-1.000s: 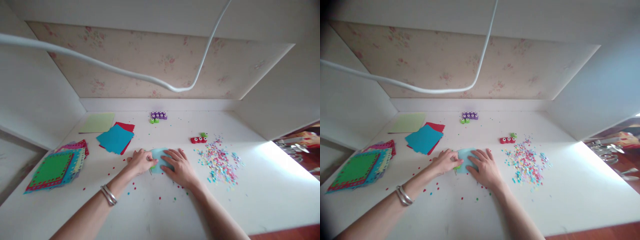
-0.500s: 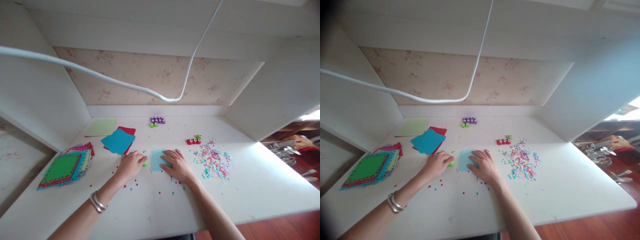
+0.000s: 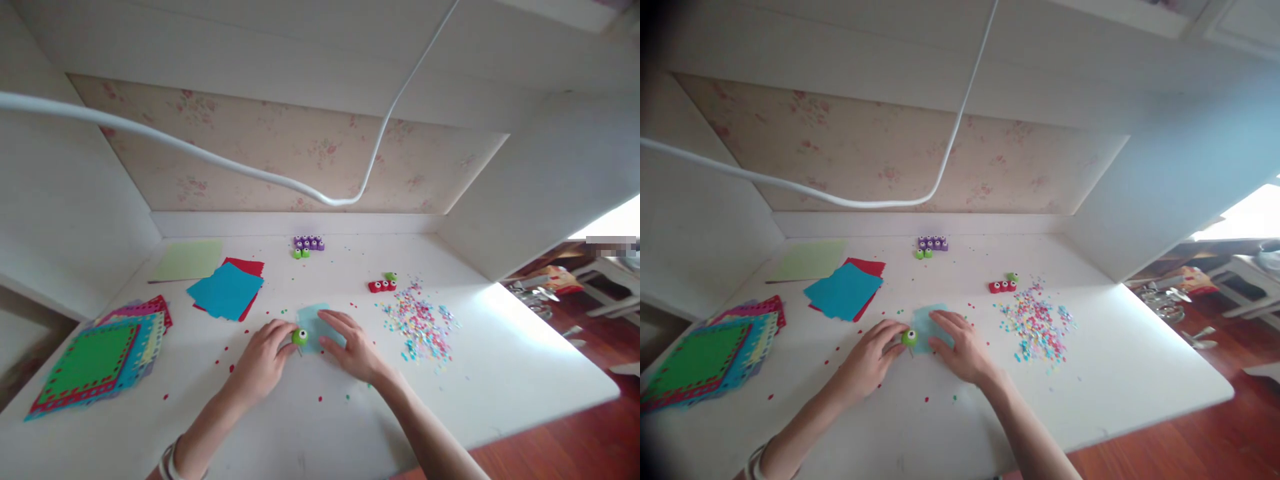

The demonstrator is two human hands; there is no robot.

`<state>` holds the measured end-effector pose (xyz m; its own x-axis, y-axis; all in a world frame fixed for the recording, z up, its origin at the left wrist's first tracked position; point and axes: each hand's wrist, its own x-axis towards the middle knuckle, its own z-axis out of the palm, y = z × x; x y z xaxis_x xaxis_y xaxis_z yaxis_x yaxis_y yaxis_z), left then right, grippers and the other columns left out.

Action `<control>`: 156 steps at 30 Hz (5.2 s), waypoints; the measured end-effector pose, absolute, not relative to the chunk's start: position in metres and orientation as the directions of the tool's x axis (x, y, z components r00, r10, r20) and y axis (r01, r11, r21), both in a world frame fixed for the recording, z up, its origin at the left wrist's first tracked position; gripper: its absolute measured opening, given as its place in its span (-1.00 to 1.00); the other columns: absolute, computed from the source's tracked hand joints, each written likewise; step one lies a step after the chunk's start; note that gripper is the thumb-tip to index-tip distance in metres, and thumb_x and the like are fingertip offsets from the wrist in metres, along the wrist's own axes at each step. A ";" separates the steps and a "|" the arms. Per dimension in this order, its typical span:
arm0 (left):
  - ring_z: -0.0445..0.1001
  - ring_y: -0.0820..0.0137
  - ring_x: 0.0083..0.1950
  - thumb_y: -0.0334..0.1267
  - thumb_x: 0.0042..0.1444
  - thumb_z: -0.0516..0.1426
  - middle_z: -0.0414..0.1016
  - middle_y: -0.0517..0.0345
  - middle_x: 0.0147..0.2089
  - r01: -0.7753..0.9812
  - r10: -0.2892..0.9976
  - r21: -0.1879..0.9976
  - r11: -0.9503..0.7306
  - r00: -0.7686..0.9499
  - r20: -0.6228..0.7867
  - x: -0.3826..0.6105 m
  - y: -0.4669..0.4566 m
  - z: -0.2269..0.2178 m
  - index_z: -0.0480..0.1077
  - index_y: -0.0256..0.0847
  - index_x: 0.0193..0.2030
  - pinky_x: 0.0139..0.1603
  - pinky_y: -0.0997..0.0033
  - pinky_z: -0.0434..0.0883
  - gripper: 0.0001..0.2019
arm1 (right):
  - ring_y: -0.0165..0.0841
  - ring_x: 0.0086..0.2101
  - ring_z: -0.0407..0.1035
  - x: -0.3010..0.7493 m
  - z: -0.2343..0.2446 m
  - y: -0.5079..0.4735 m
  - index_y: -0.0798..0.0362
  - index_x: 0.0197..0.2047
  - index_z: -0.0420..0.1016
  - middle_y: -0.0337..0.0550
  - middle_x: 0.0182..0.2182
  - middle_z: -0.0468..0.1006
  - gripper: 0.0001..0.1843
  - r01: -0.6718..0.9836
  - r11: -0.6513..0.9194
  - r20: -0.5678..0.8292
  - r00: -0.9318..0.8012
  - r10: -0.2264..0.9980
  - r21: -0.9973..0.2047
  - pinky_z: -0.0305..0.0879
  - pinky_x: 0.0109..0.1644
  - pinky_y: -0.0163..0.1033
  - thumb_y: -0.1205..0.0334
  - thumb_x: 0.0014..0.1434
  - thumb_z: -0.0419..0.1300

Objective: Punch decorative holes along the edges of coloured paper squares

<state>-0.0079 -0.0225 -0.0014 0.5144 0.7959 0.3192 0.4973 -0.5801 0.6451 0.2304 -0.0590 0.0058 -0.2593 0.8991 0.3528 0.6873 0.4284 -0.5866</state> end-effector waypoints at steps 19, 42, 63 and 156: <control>0.48 0.21 0.01 -0.25 0.30 0.07 0.52 0.05 -0.01 0.512 0.771 0.649 -0.564 0.608 0.190 0.007 -0.038 -0.018 0.38 -0.13 0.13 0.07 0.05 0.44 -0.72 | -0.20 -0.28 0.56 0.361 0.042 0.026 -0.06 -0.15 0.65 -0.14 -0.33 0.69 -0.65 0.795 -0.355 0.130 0.470 0.873 -0.491 0.39 -0.23 -0.20 -0.03 0.12 0.18; 0.46 0.24 0.02 -0.32 0.29 0.08 0.53 0.09 -0.01 0.518 0.758 0.654 -0.551 0.639 0.133 0.007 -0.035 -0.012 0.46 -0.12 0.03 0.10 0.12 0.40 -0.78 | -0.03 -0.03 0.45 0.398 0.022 0.058 0.06 -0.15 0.65 0.08 -0.02 0.58 -0.64 0.904 -0.404 0.105 0.420 0.902 -0.143 0.36 -0.03 -0.07 0.04 0.09 0.20; 0.51 0.30 -0.16 -0.36 0.31 0.02 0.59 0.10 -0.24 0.504 0.729 0.568 -0.651 0.623 0.283 -0.002 -0.031 -0.006 0.53 -0.10 -0.16 -0.04 0.22 0.45 -0.76 | -0.09 0.05 0.40 0.207 0.009 0.146 0.04 0.07 0.46 0.08 0.06 0.49 -0.68 0.925 0.049 0.092 -0.016 0.996 -0.377 0.27 0.12 -0.04 0.33 0.28 0.06; 0.55 0.31 -0.08 -0.28 0.23 0.21 0.61 0.15 -0.08 0.586 0.776 0.530 -0.613 0.573 0.263 0.002 -0.019 -0.011 0.44 -0.13 0.02 0.00 0.21 0.40 -0.78 | -0.13 0.15 0.33 0.247 -0.013 -0.038 -0.07 0.15 0.47 -0.10 0.13 0.50 -0.64 0.810 0.445 0.230 -0.383 0.895 -0.381 0.03 0.34 0.21 0.14 0.31 0.14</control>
<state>0.0021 -0.0189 -0.0108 0.5735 0.7757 0.2634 0.5861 -0.6132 0.5297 0.2475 -0.0383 -0.0133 -0.3832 0.8946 0.2300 0.8103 0.4451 -0.3811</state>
